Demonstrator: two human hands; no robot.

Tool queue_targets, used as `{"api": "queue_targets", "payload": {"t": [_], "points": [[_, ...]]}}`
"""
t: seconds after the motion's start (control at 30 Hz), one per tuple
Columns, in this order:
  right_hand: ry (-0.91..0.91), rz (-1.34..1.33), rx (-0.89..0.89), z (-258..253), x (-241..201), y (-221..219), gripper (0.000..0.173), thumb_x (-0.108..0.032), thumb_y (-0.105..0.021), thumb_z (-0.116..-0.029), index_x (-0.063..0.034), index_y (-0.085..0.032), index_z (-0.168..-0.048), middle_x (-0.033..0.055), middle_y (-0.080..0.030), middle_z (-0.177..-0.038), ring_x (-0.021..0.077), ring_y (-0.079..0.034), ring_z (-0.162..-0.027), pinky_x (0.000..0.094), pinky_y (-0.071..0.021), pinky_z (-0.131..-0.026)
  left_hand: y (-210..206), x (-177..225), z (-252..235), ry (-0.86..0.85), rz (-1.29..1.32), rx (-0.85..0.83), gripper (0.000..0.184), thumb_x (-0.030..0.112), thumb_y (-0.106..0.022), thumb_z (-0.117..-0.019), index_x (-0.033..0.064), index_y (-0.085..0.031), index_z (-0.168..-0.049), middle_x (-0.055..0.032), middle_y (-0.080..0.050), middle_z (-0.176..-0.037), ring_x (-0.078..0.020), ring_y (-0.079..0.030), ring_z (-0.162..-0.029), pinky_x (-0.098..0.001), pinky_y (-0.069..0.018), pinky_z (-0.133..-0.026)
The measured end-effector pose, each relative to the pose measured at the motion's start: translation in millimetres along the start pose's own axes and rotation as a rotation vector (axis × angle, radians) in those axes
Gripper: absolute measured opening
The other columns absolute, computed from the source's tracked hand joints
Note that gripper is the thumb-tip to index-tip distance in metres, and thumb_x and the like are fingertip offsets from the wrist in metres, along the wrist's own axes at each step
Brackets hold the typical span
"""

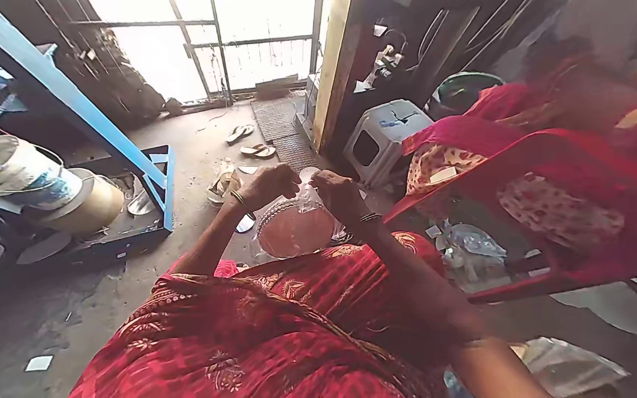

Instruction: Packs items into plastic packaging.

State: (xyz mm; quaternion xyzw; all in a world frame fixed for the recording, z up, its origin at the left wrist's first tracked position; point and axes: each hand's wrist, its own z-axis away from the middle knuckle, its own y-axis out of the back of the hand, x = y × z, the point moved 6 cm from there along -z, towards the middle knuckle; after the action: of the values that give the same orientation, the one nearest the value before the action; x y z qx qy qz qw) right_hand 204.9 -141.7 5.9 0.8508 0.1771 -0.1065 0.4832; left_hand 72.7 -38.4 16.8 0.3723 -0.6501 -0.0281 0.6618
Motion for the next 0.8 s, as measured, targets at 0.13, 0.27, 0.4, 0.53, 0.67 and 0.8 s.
{"api": "queue_targets", "payload": {"t": [0.13, 0.27, 0.4, 0.53, 0.67, 0.8], "points": [[0.159, 0.054, 0.100, 5, -11, -4, 0.013, 0.000, -0.062, -0.0957, -0.0030, -0.075, -0.097, 0.0130, -0.073, -0.093, 0.0304, -0.071, -0.088, 0.0428, -0.0587, -0.078, -2, 11, 2, -0.055, -0.389, 0.225, 0.018, 0.007, -0.056, -0.1022, -0.0040, -0.070, -0.109, -0.0169, -0.074, -0.097, -0.0256, -0.074, -0.085, -0.0436, -0.0601, -0.084], [0.069, -0.046, 0.099, 1, -4, -3, 0.009, -0.004, -0.066, -0.0955, -0.0033, -0.075, -0.095, 0.0196, -0.063, -0.122, 0.0275, -0.069, -0.092, 0.0404, -0.0604, -0.080, -15, 26, 11, -0.319, -0.703, 0.441, 0.019, 0.006, -0.052, -0.1039, 0.0003, -0.069, -0.110, -0.0165, -0.074, -0.102, -0.0311, -0.074, -0.096, -0.0443, -0.0597, -0.086], [-0.064, -0.455, 0.088, 2, 7, -2, 0.022, -0.005, -0.052, -0.1030, 0.0052, -0.071, -0.103, 0.0148, -0.072, -0.101, 0.0166, -0.071, -0.073, 0.0337, -0.0619, -0.069, -22, 43, 14, -0.514, -0.712, 0.525, 0.019, 0.000, -0.053, -0.1008, -0.0006, -0.071, -0.108, -0.0172, -0.073, -0.109, -0.0306, -0.072, -0.104, -0.0407, -0.0586, -0.090], [-0.119, -0.494, 0.222, 3, 13, 1, 0.019, -0.005, -0.056, -0.1019, 0.0068, -0.071, -0.102, 0.0152, -0.073, -0.098, 0.0193, -0.074, -0.088, 0.0384, -0.0611, -0.087, -22, 34, 12, -0.434, -0.334, 0.651, 0.015, 0.004, -0.062, -0.0993, -0.0044, -0.071, -0.108, -0.0166, -0.073, -0.108, -0.0201, -0.072, -0.101, -0.0333, -0.0580, -0.094], [-0.060, -0.408, 0.327, 4, 11, 8, 0.018, -0.003, -0.058, -0.0996, 0.0060, -0.073, -0.098, 0.0159, -0.074, -0.101, 0.0202, -0.073, -0.094, 0.0364, -0.0593, -0.090, -26, 16, 5, -0.158, 0.296, 0.534, 0.052, 0.009, -0.067, -0.0974, 0.0008, -0.044, -0.143, -0.0083, -0.068, -0.107, -0.0121, -0.068, -0.089, -0.0312, -0.0581, -0.082], [-0.010, -0.347, 0.353, 3, 6, 11, 0.017, -0.003, -0.059, -0.0984, 0.0063, -0.074, -0.096, 0.0179, -0.074, -0.102, 0.0232, -0.073, -0.098, 0.0361, -0.0583, -0.091, -43, 6, 2, -0.016, 0.711, 0.388, 0.050, 0.029, -0.051, -0.1048, 0.0079, -0.043, -0.149, -0.0063, -0.063, -0.123, -0.0109, -0.065, -0.101, -0.0322, -0.0540, -0.093]]}}
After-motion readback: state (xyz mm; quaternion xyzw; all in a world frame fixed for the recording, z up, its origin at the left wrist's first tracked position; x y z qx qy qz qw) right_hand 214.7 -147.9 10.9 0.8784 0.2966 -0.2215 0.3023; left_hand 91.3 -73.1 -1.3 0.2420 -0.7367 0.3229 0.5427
